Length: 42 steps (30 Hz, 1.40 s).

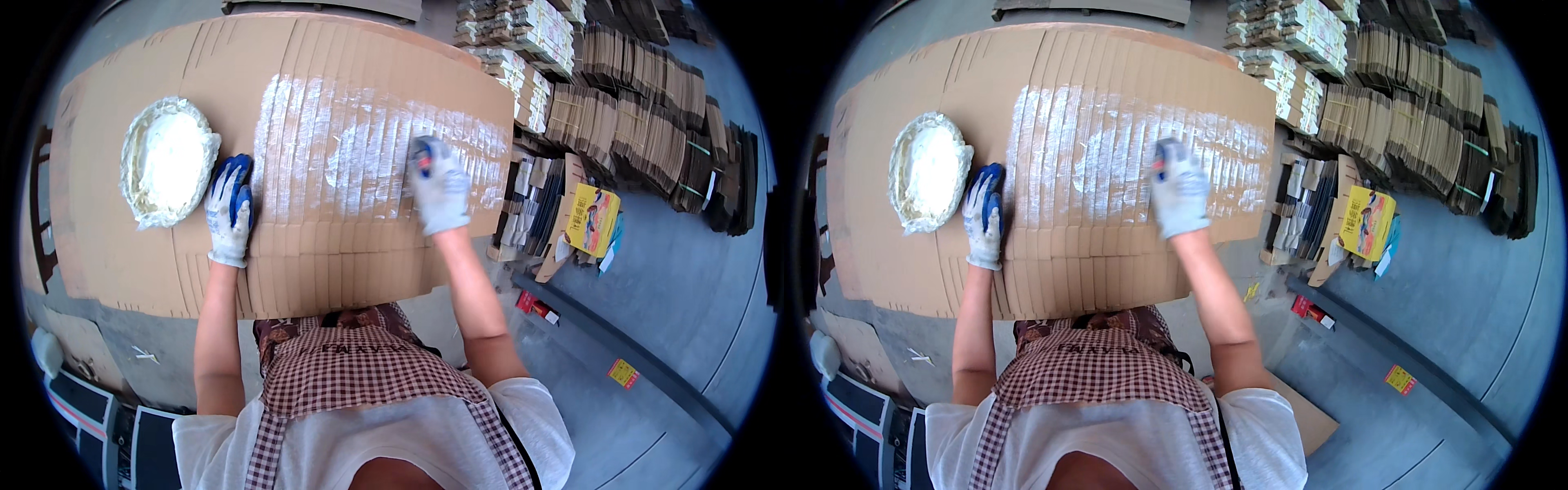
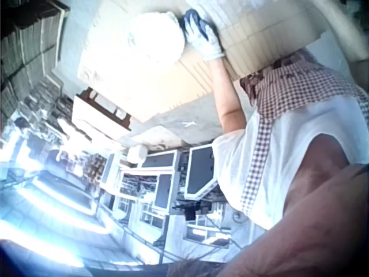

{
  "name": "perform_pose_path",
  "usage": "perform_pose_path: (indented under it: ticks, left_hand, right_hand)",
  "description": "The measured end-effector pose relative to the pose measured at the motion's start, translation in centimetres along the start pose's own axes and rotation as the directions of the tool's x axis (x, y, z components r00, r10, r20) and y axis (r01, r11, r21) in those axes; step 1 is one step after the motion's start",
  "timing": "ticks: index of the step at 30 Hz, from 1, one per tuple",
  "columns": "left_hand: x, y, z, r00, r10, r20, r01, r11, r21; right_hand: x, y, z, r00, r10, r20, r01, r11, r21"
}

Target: The person applies a white paste to a large corrugated cardboard sheet using a small spatula. They scoop the paste from a container and spread it in parallel lines across the surface of the cardboard.

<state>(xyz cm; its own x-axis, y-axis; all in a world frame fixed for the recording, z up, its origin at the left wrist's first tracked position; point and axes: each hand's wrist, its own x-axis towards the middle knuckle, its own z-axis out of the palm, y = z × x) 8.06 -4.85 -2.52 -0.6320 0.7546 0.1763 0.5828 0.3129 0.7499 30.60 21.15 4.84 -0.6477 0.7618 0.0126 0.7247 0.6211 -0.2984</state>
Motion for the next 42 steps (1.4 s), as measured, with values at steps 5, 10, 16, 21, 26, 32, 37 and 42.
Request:
perform_pose_path:
  ticks: [5,10,16,21,26,32,37,42]
  left_hand:
    - [0.1,0.1,0.1,1.000,0.014,0.000,-0.014,1.000,0.006]
    - [0.1,0.0,0.1,1.000,0.025,-0.007,-0.025,1.000,0.002]
    - [0.1,0.2,0.1,1.000,0.022,0.006,-0.022,1.000,-0.001]
    - [-0.1,-0.3,0.2,1.000,0.015,0.006,-0.015,1.000,0.022]
    - [0.0,-0.4,0.3,0.999,0.016,0.042,-0.018,0.999,0.036]
    - [-0.1,0.0,0.1,1.000,0.003,0.029,-0.004,1.000,0.028]
    - [-0.2,-0.2,0.3,1.000,0.009,0.005,-0.009,1.000,0.017]
    - [-0.2,-0.3,0.5,1.000,0.010,0.018,-0.011,0.999,0.043]
  right_hand:
    - [0.4,3.7,1.2,0.984,0.167,0.061,-0.156,0.977,-0.148]
    - [1.0,9.0,-1.9,0.942,0.337,0.001,-0.336,0.941,-0.043]
    - [1.1,6.9,1.1,0.996,0.088,-0.020,-0.090,0.990,-0.110]
    - [3.4,9.3,-2.3,0.964,0.266,-0.001,-0.266,0.962,0.069]
    - [1.2,4.1,0.7,0.999,-0.050,-0.014,0.049,0.999,-0.023]
    - [4.8,11.1,-2.2,0.927,0.372,0.042,-0.367,0.926,-0.092]
    - [-0.3,8.0,-0.8,0.978,0.208,0.022,-0.209,0.975,0.077]
    - [1.2,15.7,-0.9,0.930,0.363,-0.047,-0.366,0.916,-0.166]
